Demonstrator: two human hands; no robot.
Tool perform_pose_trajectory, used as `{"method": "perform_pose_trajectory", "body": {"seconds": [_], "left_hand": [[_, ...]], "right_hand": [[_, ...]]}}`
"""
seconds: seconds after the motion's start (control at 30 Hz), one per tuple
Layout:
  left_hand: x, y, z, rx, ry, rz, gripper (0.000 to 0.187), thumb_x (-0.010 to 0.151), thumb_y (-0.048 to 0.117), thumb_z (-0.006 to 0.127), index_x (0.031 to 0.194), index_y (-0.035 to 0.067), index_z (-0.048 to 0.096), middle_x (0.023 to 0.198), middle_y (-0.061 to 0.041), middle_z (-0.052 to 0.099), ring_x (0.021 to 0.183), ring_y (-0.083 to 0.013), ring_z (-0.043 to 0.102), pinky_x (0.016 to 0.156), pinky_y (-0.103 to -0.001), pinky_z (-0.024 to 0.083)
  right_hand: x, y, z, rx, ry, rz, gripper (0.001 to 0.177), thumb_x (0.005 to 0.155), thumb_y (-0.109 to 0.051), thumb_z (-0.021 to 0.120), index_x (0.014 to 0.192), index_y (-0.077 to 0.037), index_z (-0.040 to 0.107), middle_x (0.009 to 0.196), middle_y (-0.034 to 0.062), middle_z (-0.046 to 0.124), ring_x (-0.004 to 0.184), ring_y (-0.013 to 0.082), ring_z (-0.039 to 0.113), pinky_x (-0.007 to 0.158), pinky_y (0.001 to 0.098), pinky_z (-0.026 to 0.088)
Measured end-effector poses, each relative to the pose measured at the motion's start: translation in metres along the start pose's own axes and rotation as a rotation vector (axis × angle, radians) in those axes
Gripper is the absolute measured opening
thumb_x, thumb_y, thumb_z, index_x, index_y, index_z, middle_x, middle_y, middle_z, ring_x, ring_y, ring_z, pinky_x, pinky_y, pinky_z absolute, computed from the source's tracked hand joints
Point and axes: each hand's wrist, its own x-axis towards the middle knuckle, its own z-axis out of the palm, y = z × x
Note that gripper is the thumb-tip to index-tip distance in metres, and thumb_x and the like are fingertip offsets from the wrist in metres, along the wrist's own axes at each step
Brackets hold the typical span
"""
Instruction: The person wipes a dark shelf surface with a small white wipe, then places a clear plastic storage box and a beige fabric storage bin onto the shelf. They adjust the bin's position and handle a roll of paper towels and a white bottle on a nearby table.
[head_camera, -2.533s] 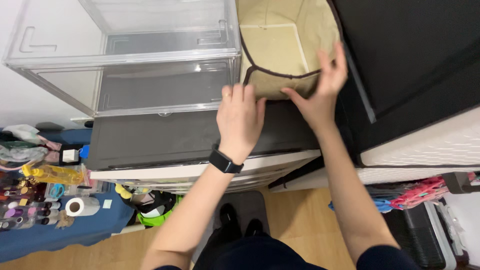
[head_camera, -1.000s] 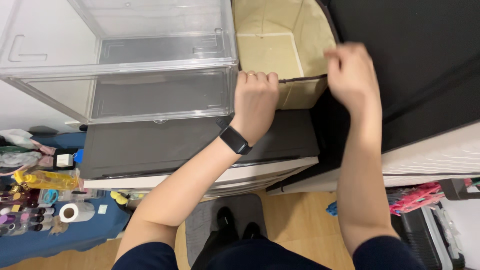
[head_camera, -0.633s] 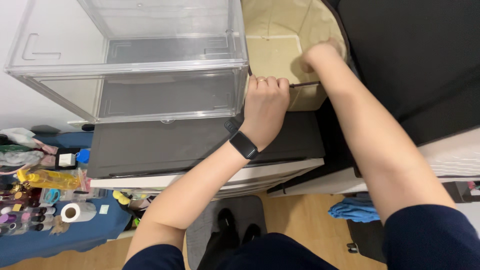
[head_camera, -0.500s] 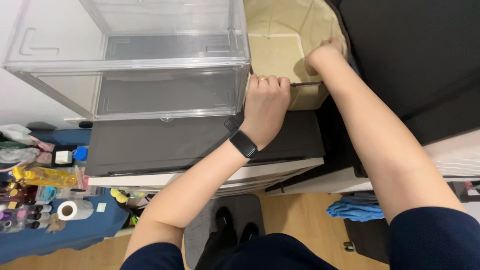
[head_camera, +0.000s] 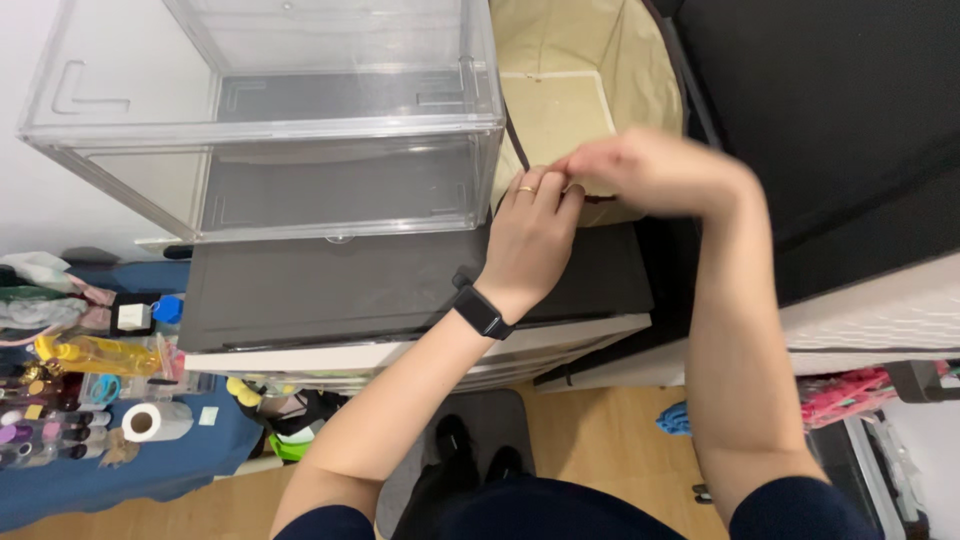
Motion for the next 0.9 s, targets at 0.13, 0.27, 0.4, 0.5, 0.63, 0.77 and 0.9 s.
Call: {"method": "perform_pose_trajectory", "body": {"seconds": [0.13, 0.27, 0.4, 0.5, 0.63, 0.77, 0.9], "left_hand": [[-0.013, 0.01, -0.009, -0.227, 0.138, -0.076, 0.021, 0.091, 0.0, 0.069, 0.111, 0.002, 0.064, 0.12, -0.017, 0.058, 0.113, -0.0351, 0.06, 0.09, -0.039, 0.054], [-0.029, 0.029, -0.016, -0.322, 0.292, -0.2, 0.021, 0.088, 0.002, 0.074, 0.105, 0.005, 0.062, 0.121, -0.016, 0.058, 0.106, -0.0335, 0.062, 0.079, -0.04, 0.056], [-0.049, 0.021, -0.022, -0.373, 0.312, -0.362, 0.021, 0.092, -0.004, 0.07, 0.107, 0.005, 0.059, 0.107, -0.013, 0.064, 0.096, -0.0304, 0.066, 0.082, -0.038, 0.056], [-0.068, 0.003, -0.024, -0.419, 0.27, -0.502, 0.015, 0.098, -0.002, 0.068, 0.109, 0.005, 0.061, 0.094, -0.01, 0.067, 0.084, -0.0221, 0.068, 0.077, -0.033, 0.056], [-0.091, -0.023, -0.02, -0.674, 0.184, -0.797, 0.01, 0.103, 0.009, 0.066, 0.111, 0.004, 0.063, 0.086, -0.005, 0.069, 0.076, -0.0097, 0.064, 0.071, -0.025, 0.054], [-0.098, -0.044, -0.027, -1.018, 0.094, -1.019, 0.018, 0.106, 0.02, 0.062, 0.111, 0.003, 0.064, 0.085, -0.004, 0.069, 0.072, -0.0083, 0.064, 0.066, -0.023, 0.053], [-0.098, -0.056, -0.057, -1.063, -0.218, -1.21, 0.041, 0.105, 0.043, 0.046, 0.118, 0.007, 0.061, 0.085, -0.005, 0.07, 0.07, -0.0132, 0.068, 0.06, -0.027, 0.057]], "right_hand": [[0.002, -0.018, 0.019, -0.023, 0.071, 0.211, 0.044, 0.1, -0.042, 0.054, 0.107, -0.003, 0.074, 0.094, 0.0165, 0.076, 0.086, 0.0272, 0.07, 0.08, 0.0377, 0.054], [0.057, -0.024, 0.04, -0.365, 0.094, 0.282, 0.046, 0.088, -0.047, 0.072, 0.096, -0.002, 0.076, 0.088, 0.0196, 0.073, 0.085, 0.0361, 0.071, 0.079, 0.0431, 0.055], [0.082, -0.022, 0.066, -0.589, 0.049, 0.362, 0.039, 0.072, -0.035, 0.081, 0.083, 0.002, 0.075, 0.086, 0.0214, 0.073, 0.086, 0.0386, 0.071, 0.078, 0.046, 0.057], [0.072, -0.024, 0.07, -0.584, 0.103, 0.386, 0.017, 0.067, -0.013, 0.072, 0.08, -0.003, 0.076, 0.087, 0.0214, 0.073, 0.088, 0.0394, 0.071, 0.076, 0.047, 0.058], [0.032, -0.045, 0.065, -0.58, 0.144, 0.458, 0.021, 0.067, -0.017, 0.073, 0.084, -0.004, 0.075, 0.088, 0.0221, 0.073, 0.089, 0.04, 0.07, 0.08, 0.0477, 0.056], [-0.047, -0.082, 0.063, -0.602, 0.318, 0.324, 0.027, 0.081, -0.027, 0.072, 0.091, -0.002, 0.072, 0.086, 0.0232, 0.072, 0.085, 0.0431, 0.068, 0.077, 0.0522, 0.054], [-0.15, -0.11, 0.052, -0.594, 0.004, 0.507, 0.035, 0.096, -0.038, 0.062, 0.09, -0.003, 0.066, 0.064, 0.0147, 0.067, 0.064, 0.0293, 0.066, 0.06, 0.0396, 0.054]]}}
